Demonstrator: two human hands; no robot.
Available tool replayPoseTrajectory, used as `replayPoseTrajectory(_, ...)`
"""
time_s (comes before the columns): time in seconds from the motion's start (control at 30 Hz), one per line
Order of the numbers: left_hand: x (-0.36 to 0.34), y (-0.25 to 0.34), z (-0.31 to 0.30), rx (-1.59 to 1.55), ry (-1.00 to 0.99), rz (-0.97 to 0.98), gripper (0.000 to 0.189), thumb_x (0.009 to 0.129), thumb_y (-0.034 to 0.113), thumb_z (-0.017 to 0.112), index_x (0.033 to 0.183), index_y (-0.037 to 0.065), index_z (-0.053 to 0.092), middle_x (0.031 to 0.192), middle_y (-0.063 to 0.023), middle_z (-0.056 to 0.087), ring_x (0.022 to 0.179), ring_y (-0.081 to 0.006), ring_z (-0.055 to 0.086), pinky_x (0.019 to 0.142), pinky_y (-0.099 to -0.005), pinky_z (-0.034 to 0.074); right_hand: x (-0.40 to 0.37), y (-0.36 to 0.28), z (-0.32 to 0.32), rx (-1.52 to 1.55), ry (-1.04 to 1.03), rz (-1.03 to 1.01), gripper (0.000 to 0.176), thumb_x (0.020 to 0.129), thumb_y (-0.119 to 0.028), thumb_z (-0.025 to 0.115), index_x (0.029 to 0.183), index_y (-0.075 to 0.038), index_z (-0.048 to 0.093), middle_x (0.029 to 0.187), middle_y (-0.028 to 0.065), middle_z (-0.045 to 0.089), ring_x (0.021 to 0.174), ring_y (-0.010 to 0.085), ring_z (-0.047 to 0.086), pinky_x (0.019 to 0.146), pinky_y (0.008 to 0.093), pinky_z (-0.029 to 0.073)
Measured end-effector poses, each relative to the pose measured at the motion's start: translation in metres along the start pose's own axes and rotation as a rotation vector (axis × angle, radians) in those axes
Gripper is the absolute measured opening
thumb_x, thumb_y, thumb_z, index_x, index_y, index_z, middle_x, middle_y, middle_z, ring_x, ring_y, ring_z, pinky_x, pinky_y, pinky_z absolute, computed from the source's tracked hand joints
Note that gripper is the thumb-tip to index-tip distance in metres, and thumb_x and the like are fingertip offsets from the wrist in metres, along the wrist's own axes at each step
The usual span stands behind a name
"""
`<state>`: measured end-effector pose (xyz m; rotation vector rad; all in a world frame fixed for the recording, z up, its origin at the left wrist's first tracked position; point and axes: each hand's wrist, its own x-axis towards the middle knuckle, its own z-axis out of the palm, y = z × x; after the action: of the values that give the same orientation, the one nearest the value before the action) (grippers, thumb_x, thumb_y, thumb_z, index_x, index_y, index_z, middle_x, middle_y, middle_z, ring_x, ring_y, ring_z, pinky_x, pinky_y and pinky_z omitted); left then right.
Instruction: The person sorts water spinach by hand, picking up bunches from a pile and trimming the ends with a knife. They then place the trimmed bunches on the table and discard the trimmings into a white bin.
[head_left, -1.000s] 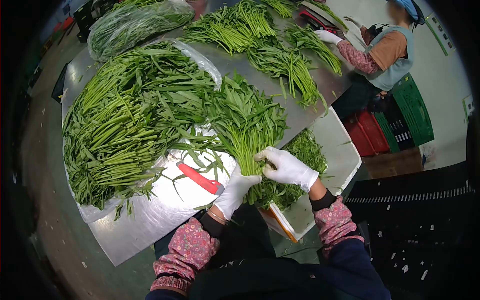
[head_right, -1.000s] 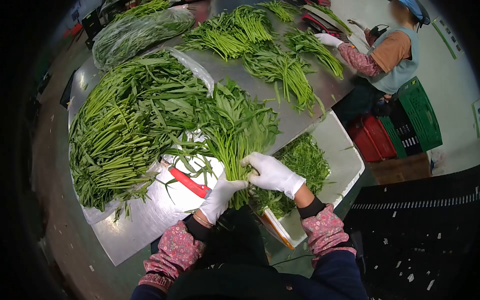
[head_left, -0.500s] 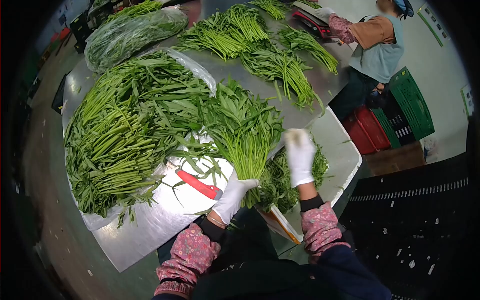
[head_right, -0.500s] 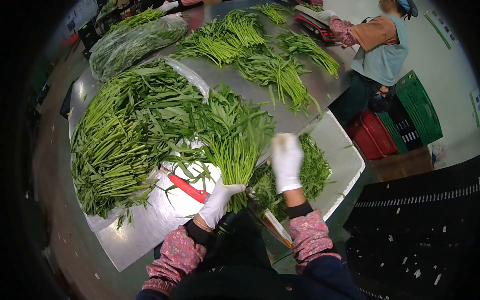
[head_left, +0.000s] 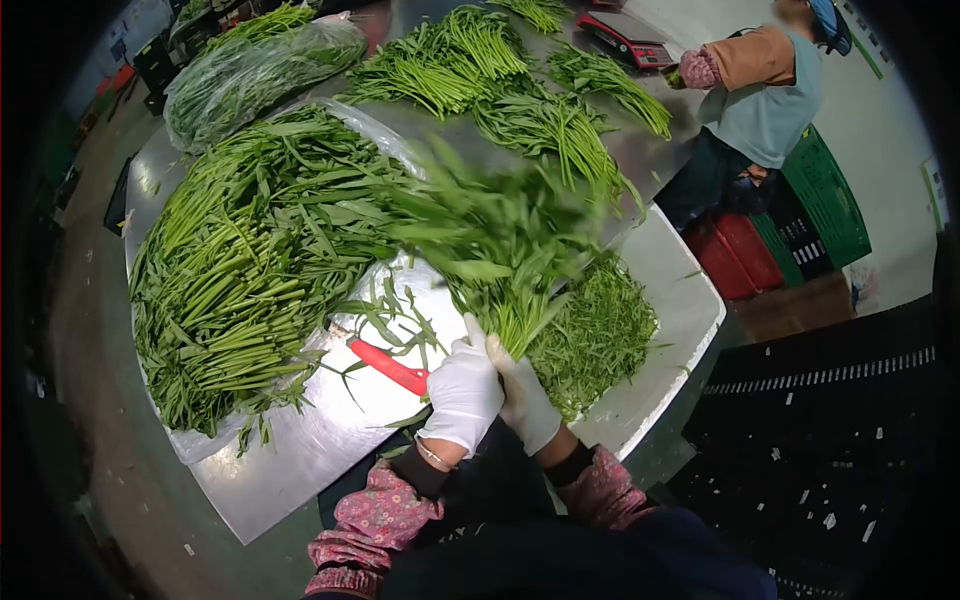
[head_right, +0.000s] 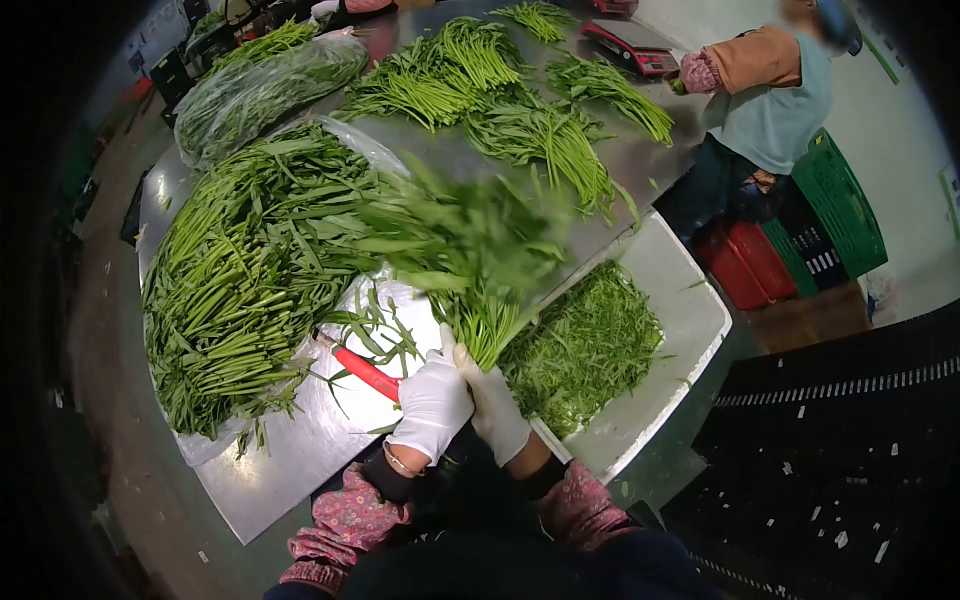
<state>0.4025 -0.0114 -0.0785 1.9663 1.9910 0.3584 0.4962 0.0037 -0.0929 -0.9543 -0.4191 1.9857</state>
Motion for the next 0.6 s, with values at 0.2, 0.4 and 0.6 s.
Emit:
replayPoseTrajectory(0.2,0.005,-0.008,-0.046,-0.275,-0.335,0.079,0.106,0.080,0.051,0.069,0.149,-0.012,0.019,0.123,-0.0323,0.058,0.096,-0.0410,0.068,0.080,-0.0419,0.056,-0.011,-0.023,-0.014,0.167,0.025,0.127,0.040,0.099,-0.026,0.058,0.132,-0.004,0.055,0.121,0.0095,0.065,0.104,0.0213,0.066,0.090,0.0360,0.054)
replayPoseTrajectory(0.4,0.001,-0.042,0.009,-1.234,-0.266,-0.178,0.073,0.099,0.033,0.059,0.146,-0.012,0.029,0.137,-0.0263,0.052,0.128,-0.0245,0.052,0.105,-0.0295,0.041,-0.018,-0.029,-0.016,0.271,-0.016,0.152,0.037,0.103,-0.025,0.048,0.132,-0.003,0.054,0.120,0.0107,0.066,0.104,0.0211,0.066,0.092,0.0361,0.053)
replayPoseTrajectory(0.6,-0.008,-0.025,-0.002,-1.489,-0.409,-0.259,0.063,0.098,0.026,0.063,0.145,-0.006,0.035,0.131,-0.0139,0.056,0.114,-0.0167,0.057,0.097,-0.0278,0.047,-0.012,-0.016,-0.026,0.176,0.045,0.095,0.037,0.104,-0.026,0.046,0.130,-0.002,0.055,0.118,0.0115,0.066,0.104,0.0222,0.065,0.094,0.0370,0.052)
